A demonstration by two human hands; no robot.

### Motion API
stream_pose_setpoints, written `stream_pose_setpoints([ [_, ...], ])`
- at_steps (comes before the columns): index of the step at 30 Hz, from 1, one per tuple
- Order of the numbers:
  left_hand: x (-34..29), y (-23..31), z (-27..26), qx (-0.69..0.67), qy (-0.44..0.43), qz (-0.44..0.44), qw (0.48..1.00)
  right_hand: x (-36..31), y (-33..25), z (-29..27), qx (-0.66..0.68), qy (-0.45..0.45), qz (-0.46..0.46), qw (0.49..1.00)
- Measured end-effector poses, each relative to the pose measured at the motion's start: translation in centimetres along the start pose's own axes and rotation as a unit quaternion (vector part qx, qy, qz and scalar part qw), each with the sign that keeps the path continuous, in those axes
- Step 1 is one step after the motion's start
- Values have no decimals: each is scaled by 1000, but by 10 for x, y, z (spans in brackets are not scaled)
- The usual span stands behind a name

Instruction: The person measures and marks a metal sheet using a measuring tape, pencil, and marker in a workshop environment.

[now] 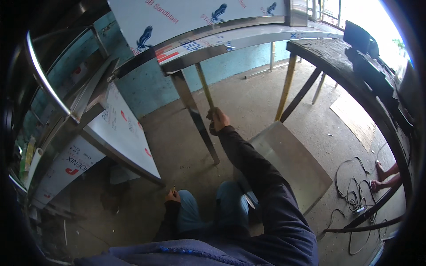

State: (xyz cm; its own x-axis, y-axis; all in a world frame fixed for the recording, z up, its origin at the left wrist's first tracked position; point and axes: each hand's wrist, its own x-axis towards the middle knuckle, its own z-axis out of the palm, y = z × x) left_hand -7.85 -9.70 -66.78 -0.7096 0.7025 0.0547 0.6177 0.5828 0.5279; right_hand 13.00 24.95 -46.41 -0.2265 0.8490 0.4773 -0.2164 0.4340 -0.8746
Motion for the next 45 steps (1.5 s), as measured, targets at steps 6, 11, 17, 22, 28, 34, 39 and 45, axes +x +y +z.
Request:
stream_pose_setpoints([
  [6, -3, 2, 1, 4, 17, 4, 1000, -1, 16, 3, 44, 21, 13, 999],
  [11, 2, -6, 3, -28, 14, 17, 999, -1, 4, 0, 13, -16, 13, 1000],
  [17, 0, 1, 1, 24, -2, -30, 999, -3, -7, -1, 2, -12, 27, 1000],
  [22, -2, 5, 3, 40, 6, -27, 999, -2, -6, -6, -4, -11, 37, 999],
  [28, -4, 7, 4, 28, 44, -4, 999, -4, -11, -4, 25, 6, 37, 999],
  [34, -7, 13, -6, 13, 8, -19, 1000, -2, -6, -5, -5, -6, 44, 999],
  [39, -3, 9, -1, 44, 4, -29, 999, 0, -8, -6, 0, 3, 49, 999],
  [45, -2, 13, 1, 31, -27, -44, 998, 1, -3, -13, -21, 3, 44, 999],
])
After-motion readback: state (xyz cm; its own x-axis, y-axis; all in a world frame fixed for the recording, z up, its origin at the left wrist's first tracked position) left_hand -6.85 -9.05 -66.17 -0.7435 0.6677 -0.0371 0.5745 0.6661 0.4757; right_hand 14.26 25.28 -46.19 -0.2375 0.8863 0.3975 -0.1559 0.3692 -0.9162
